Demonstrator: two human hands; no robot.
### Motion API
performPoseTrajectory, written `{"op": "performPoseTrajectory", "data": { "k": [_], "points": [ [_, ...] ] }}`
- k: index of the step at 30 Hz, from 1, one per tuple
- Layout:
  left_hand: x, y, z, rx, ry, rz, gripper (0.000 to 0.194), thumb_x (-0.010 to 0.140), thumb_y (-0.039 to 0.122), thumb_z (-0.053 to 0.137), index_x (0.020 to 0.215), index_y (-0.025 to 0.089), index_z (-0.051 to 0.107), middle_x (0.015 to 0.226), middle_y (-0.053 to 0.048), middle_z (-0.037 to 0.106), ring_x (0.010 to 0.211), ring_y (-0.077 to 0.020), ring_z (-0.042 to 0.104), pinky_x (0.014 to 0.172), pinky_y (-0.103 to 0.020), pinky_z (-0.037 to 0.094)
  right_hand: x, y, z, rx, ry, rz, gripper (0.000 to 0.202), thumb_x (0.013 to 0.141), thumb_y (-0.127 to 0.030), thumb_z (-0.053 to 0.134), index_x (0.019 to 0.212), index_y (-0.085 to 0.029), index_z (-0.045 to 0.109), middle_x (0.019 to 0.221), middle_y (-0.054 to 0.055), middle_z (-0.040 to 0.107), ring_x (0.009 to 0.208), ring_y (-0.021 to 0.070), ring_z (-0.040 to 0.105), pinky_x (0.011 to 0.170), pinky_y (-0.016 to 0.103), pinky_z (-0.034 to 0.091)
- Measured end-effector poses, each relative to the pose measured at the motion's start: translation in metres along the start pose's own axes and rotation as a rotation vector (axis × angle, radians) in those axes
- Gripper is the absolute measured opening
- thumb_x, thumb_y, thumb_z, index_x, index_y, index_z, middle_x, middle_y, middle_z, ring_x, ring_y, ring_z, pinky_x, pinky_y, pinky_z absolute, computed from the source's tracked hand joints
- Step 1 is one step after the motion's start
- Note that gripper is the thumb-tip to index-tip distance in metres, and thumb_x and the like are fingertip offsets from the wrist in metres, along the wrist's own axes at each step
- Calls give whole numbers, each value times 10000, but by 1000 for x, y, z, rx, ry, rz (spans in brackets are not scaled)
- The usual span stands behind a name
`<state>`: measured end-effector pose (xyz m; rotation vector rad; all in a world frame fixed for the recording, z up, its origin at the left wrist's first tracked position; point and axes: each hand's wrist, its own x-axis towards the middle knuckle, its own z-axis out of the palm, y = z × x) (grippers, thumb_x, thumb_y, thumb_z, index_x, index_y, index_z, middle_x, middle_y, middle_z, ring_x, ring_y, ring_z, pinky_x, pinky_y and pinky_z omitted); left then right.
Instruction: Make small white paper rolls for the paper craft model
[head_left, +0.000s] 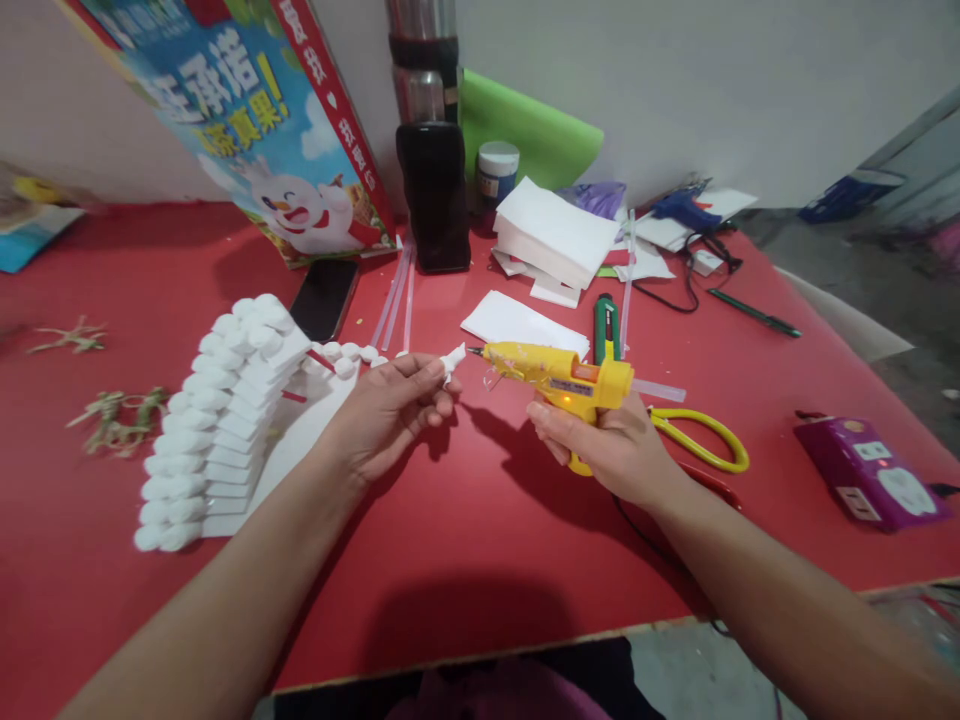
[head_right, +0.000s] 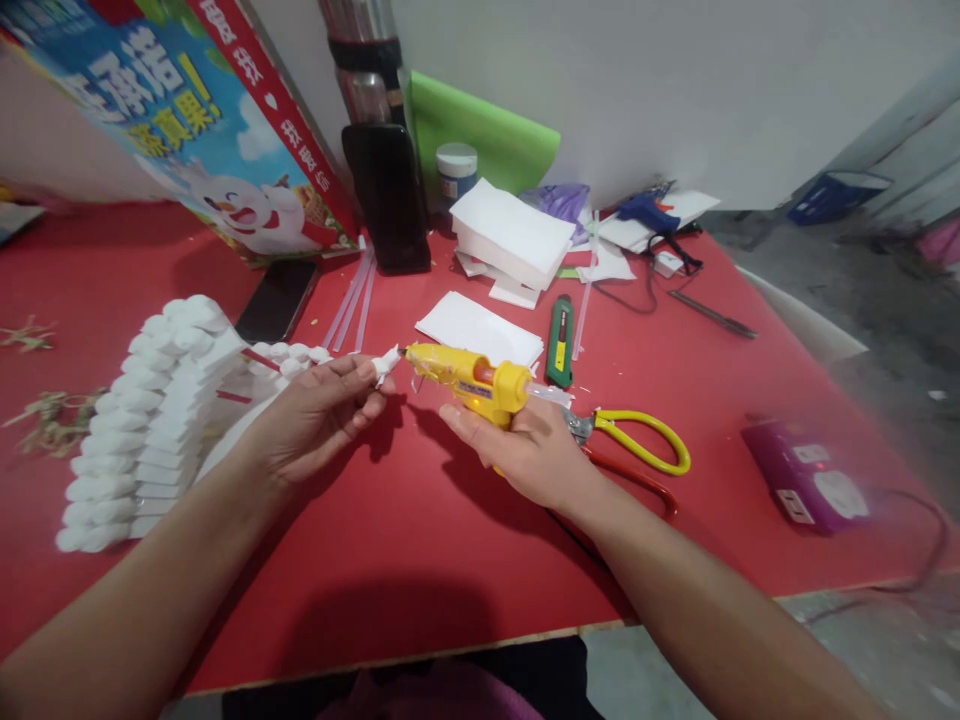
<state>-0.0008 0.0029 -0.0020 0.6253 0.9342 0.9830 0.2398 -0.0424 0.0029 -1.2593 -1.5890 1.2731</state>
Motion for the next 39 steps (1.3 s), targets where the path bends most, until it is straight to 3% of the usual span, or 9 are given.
{"op": "performPoseTrajectory", "data": {
  "k": [5, 13, 19, 31, 39],
  "points": [
    [-1, -2, 1, 108, -23, 54, 186, 806, 174, 883, 839, 96, 717, 665, -65, 734, 488, -114, 645, 452, -162, 527, 1, -1, 6, -8, -19, -28, 445, 973, -550, 673, 676, -233, 575, 556, -24, 542, 537, 138, 513, 520, 291, 402],
    [-4, -4, 2, 163, -37, 119, 183, 815, 210, 875, 869, 100, 738, 665, -68, 746, 503, -130, 666, 459, -176, 547, 2, -3, 5, -45, -24, -65, 473, 989, -562, 657, 648, -248, 565, 540, -12, 519, 585, 163, 532, 530, 298, 408],
    [-3, -4, 1, 172, -16, 105, 175, 826, 194, 854, 888, 83, 733, 767, -116, 784, 497, -122, 658, 460, -187, 541, 1, -1, 10, -46, -10, -78, 359, 983, -561, 666, 807, -250, 683, 561, -8, 528, 609, 189, 562, 528, 310, 424],
    [-3, -5, 0, 178, -16, 107, 226, 807, 247, 877, 893, 107, 722, 770, -73, 780, 507, -111, 656, 464, -185, 538, 2, -6, 2, -113, -16, -54, 513, 1008, -560, 629, 614, -244, 541, 519, -6, 514, 577, 162, 541, 521, 289, 410],
    [-3, -6, 0, 210, -36, 108, 230, 816, 254, 866, 921, 107, 724, 782, -71, 783, 520, -116, 662, 463, -198, 552, 1, -4, 7, -129, -28, -124, 445, 1004, -583, 636, 717, -242, 641, 536, -10, 524, 625, 181, 594, 553, 293, 456]
  ]
}}
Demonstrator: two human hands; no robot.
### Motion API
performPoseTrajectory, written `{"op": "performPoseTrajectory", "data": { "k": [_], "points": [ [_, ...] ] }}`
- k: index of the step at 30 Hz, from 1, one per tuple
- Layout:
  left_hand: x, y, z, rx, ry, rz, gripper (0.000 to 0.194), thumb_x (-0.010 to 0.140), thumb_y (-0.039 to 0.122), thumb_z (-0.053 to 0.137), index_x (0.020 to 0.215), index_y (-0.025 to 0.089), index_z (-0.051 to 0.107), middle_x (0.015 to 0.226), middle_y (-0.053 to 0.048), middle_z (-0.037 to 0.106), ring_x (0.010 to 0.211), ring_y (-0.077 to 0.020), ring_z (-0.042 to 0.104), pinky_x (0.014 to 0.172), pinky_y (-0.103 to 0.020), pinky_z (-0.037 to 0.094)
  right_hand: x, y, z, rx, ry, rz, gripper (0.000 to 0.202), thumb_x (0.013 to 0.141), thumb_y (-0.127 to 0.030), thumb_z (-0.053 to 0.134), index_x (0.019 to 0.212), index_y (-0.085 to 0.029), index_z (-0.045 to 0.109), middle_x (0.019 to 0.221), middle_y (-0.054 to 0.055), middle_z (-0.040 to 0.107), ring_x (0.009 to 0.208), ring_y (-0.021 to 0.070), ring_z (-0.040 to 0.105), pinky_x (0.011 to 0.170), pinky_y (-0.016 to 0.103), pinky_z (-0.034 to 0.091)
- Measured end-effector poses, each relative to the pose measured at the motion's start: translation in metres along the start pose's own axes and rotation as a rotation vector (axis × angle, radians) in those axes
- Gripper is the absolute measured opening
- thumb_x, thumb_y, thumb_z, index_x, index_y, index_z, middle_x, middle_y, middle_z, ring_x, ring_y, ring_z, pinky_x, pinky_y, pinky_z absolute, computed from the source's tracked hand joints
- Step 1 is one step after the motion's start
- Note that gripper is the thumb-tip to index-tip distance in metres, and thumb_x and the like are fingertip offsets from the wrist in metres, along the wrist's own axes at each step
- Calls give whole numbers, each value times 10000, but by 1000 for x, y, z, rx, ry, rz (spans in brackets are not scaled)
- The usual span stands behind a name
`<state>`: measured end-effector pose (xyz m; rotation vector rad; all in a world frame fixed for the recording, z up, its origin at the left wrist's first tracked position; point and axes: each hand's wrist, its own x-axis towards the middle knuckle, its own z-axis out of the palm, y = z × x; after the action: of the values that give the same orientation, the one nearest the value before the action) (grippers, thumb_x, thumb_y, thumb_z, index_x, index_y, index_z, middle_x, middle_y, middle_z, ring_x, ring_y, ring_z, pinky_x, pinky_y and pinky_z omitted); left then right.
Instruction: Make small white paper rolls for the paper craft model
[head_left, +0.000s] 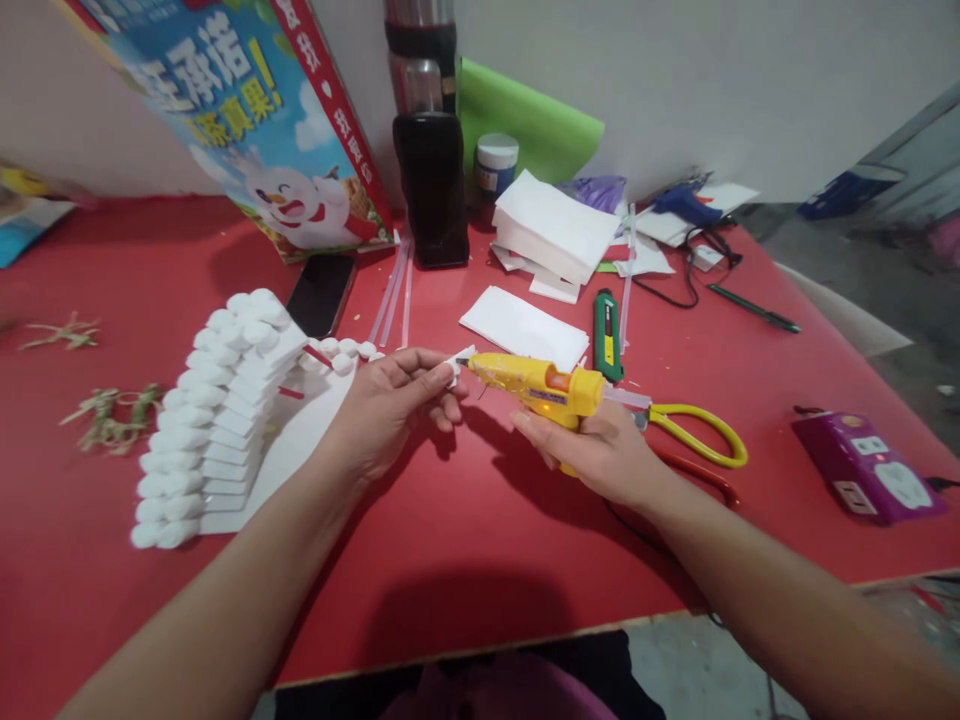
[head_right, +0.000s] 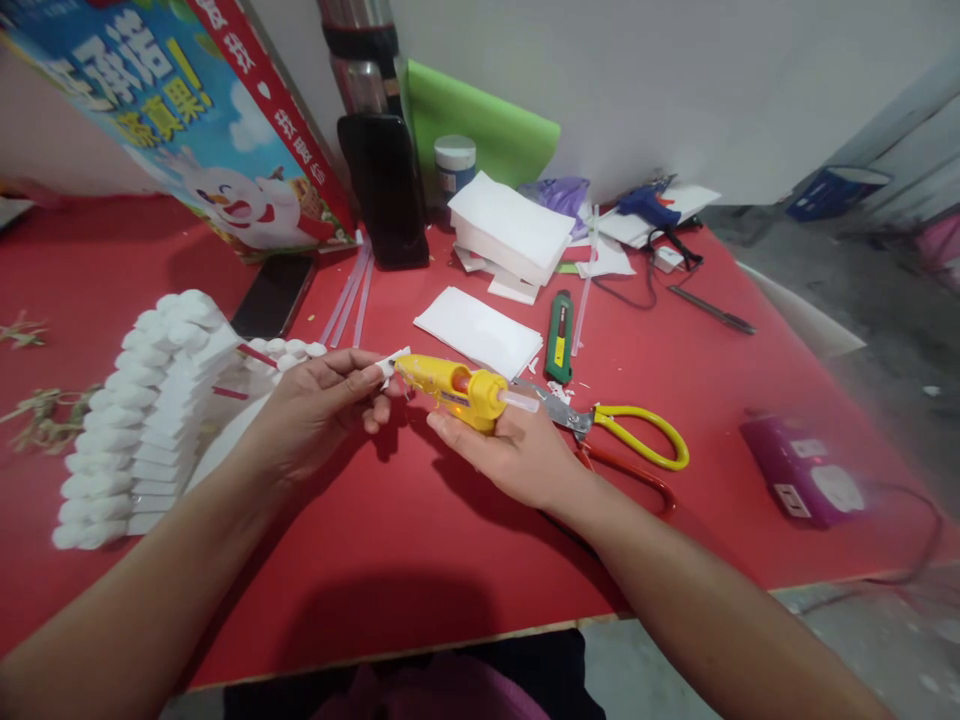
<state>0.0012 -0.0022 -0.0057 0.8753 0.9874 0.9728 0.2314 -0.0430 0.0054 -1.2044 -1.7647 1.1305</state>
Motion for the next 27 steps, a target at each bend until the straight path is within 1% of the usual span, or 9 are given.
{"op": "performPoseTrajectory", "data": {
  "k": [4, 7, 10, 13, 18, 21, 27],
  "points": [
    [-1, 0, 1, 9, -20, 10, 215, 831, 257, 853, 921, 109, 726, 741, -59, 768, 514, -121, 657, 460, -204, 554, 0, 0, -2, 4, 16, 15, 468, 999, -553, 652, 655, -242, 592, 522, -12, 512, 610, 173, 583, 557, 289, 452],
    [-1, 0, 0, -12, -8, 10, 214, 833, 259, 851, 925, 111, 725, 759, -64, 774, 512, -123, 660, 448, -203, 546, -1, 1, -4, 14, 23, 46, 468, 1005, -516, 644, 636, -238, 573, 523, -13, 512, 604, 166, 575, 559, 286, 452],
    [1, 1, -1, -27, 19, 0, 226, 809, 249, 868, 898, 111, 712, 767, -70, 779, 512, -121, 661, 446, -197, 539, -1, 1, -2, 11, 3, 15, 399, 1006, -469, 638, 682, -237, 613, 530, -15, 517, 610, 168, 574, 564, 289, 451],
    [1, 1, -1, -25, 10, -5, 248, 794, 257, 882, 894, 106, 712, 769, -75, 781, 523, -121, 668, 459, -193, 543, -1, 2, 1, 15, 13, -6, 334, 1000, -469, 644, 759, -238, 657, 533, -21, 524, 597, 167, 561, 551, 291, 438],
    [-2, 0, 1, -18, -14, 8, 238, 807, 257, 878, 915, 106, 728, 755, -54, 772, 521, -112, 663, 472, -191, 551, 0, 1, -1, 19, 14, 66, 477, 999, -500, 643, 618, -230, 547, 521, -20, 513, 543, 138, 508, 521, 286, 391],
    [-2, 1, 2, -32, 3, 17, 216, 812, 242, 873, 900, 111, 725, 760, -45, 771, 515, -97, 651, 474, -177, 546, 0, 0, -3, 34, 41, 93, 498, 995, -510, 640, 603, -221, 535, 538, -20, 522, 525, 125, 489, 513, 284, 376],
    [2, 2, -1, -40, 28, 2, 262, 781, 265, 903, 876, 114, 711, 669, -28, 730, 484, -100, 636, 442, -160, 514, 0, -2, -4, 10, -3, 53, 494, 1007, -498, 639, 600, -236, 537, 517, -16, 524, 526, 135, 493, 513, 286, 380]
  ]
}}
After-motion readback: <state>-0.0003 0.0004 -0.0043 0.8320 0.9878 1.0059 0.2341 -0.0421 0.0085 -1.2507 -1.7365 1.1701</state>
